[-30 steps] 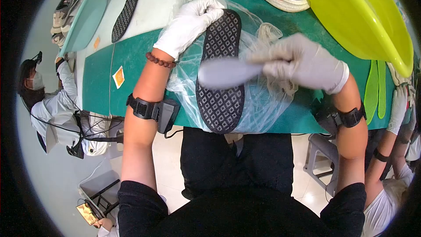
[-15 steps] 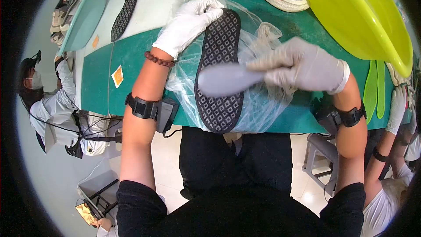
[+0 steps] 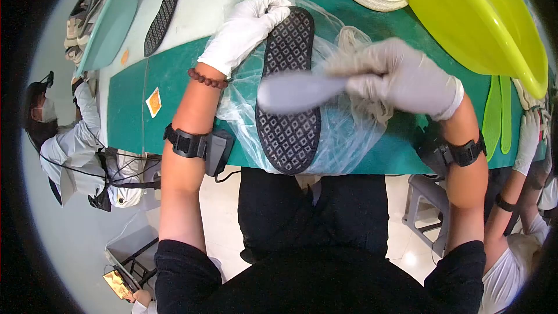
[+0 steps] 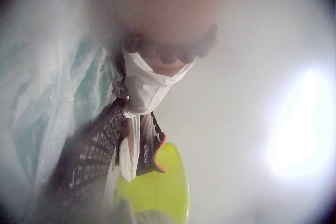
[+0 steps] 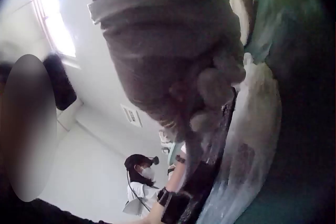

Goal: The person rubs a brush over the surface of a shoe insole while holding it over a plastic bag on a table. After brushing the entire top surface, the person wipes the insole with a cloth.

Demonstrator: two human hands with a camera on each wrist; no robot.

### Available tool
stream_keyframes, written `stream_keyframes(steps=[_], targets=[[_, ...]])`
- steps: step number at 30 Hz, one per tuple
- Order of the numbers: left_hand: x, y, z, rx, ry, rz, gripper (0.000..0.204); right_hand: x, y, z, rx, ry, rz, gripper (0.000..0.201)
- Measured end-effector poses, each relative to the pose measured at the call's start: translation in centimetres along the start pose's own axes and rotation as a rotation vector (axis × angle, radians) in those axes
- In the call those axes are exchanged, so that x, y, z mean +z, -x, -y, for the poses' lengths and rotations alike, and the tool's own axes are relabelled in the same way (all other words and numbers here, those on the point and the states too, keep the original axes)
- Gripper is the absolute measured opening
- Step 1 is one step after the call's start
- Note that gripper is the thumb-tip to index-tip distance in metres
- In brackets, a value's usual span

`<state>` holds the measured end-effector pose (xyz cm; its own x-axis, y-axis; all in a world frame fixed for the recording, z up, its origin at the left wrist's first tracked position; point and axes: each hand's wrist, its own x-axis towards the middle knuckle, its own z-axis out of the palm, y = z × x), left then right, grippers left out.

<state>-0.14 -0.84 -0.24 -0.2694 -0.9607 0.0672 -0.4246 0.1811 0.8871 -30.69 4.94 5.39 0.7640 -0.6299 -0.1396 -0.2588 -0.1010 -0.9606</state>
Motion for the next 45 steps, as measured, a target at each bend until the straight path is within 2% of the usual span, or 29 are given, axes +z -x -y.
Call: stream_keyframes(steps=[3,4,8,11,12,16,19,20,23,24,25,27,30,33,34,35,37,40,43,44,45], targets=[[0.2,0.0,0.1,-0.028,0.095,0.008,0.019,-0.1,-0.3,-1.1,-0.149,0.154,-0.198,0.034],[0.1,0.0,0.0,-0.012,0.066,0.007,0.019,-0.3,-0.1,-0.8,-0.085,0.141,-0.048,0.034],[-0.2,0.1,-0.7,0.001,-0.006,0.010,0.019,-0.4,0.4,1.0,-0.101,0.175,0.267,0.034],[0.0,0.0,0.0,0.030,0.006,-0.006,0.021,-0.1,-0.2,-0.6,-0.043,0.078,-0.059,0.035],[0.0,-0.1,0.1,0.051,0.012,-0.020,0.021,-0.4,0.0,0.9,0.040,0.152,-0.070,0.035],[-0.3,0.0,-0.3,0.016,-0.028,0.010,0.023,-0.3,0.4,1.4,-0.033,0.167,0.355,0.034],[0.0,0.1,-0.3,0.026,-0.036,0.007,0.024,-0.6,0.3,1.2,0.055,0.091,0.184,0.034],[0.1,0.2,-0.3,0.020,-0.037,-0.009,0.024,-0.8,0.3,0.9,0.033,0.042,0.083,0.034],[-0.2,0.0,0.1,0.025,-0.080,0.000,0.025,-0.4,0.3,-0.1,-0.048,0.073,0.050,0.034],[-0.4,-0.1,0.1,0.029,-0.101,0.015,0.025,0.0,0.4,0.0,-0.086,0.091,0.148,0.035],[-0.4,-0.1,0.0,0.031,-0.090,0.006,0.025,-0.5,0.5,1.7,0.056,0.119,0.308,0.036],[-0.1,0.0,0.0,0.029,-0.065,-0.006,0.025,-0.4,0.4,0.7,-0.076,0.148,0.291,0.037],[-0.1,-0.2,0.6,0.040,-0.008,-0.018,0.025,-0.6,0.1,0.9,0.087,0.031,0.030,0.038],[-0.4,0.0,0.0,0.022,-0.087,0.005,0.024,0.0,0.2,0.0,-0.045,-0.015,0.169,0.037],[-0.4,0.0,-0.1,0.024,-0.072,0.002,0.024,-0.5,0.3,0.9,-0.015,0.081,0.312,0.036],[-0.3,0.0,-0.1,0.024,-0.058,0.000,0.023,-0.5,0.4,1.9,-0.046,0.192,0.361,0.037],[-0.2,0.0,0.0,0.019,-0.028,0.008,0.023,-0.4,0.3,0.7,-0.006,0.025,0.230,0.036],[-0.1,-0.1,0.1,0.020,-0.009,0.017,0.022,-0.6,0.1,-0.3,0.148,-0.040,-0.043,0.035],[-0.2,-0.1,-0.1,0.026,-0.036,0.016,0.022,-0.9,0.5,1.0,0.010,0.085,0.265,0.034],[-0.2,0.0,-0.4,0.016,-0.035,0.019,0.022,-0.7,0.5,1.0,0.017,0.048,0.332,0.035],[-0.1,0.0,-0.5,0.004,-0.033,0.023,0.022,-0.7,0.4,1.3,0.064,0.044,0.270,0.036]])
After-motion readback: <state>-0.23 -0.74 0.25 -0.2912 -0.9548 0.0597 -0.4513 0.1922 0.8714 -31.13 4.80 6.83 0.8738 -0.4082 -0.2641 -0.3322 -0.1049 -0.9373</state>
